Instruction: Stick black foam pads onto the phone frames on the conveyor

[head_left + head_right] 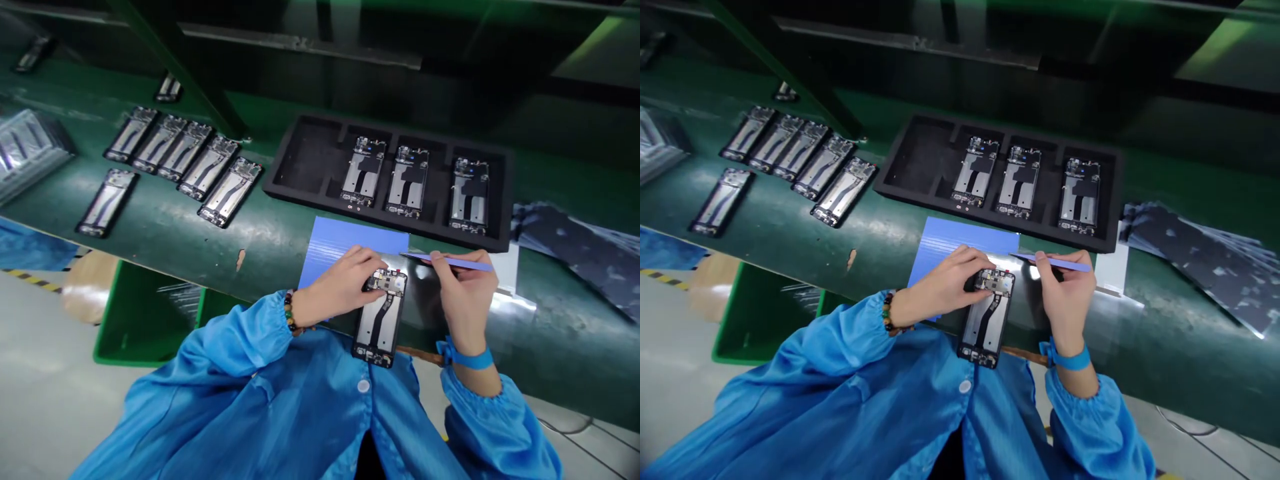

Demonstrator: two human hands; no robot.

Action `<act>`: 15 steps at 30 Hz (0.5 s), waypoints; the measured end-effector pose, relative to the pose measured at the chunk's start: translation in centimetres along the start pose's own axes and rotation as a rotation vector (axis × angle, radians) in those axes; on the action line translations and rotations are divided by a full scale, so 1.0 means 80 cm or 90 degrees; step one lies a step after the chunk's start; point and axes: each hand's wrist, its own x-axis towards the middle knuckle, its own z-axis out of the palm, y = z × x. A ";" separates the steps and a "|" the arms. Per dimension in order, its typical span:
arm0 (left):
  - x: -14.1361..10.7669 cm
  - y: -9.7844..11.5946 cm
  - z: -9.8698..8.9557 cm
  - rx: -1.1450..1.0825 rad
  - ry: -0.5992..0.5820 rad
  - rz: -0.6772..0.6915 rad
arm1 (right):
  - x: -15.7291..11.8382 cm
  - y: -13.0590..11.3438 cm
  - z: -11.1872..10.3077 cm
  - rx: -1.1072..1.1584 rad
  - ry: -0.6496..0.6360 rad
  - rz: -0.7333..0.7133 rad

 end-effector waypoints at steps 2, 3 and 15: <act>0.000 0.000 -0.001 0.048 -0.018 0.035 | 0.000 0.000 0.002 0.019 -0.008 0.005; 0.000 -0.001 -0.001 0.058 -0.025 0.043 | 0.001 0.000 0.003 0.031 -0.015 0.008; -0.002 -0.008 0.002 0.140 0.006 0.040 | -0.066 -0.007 -0.019 0.079 0.006 0.021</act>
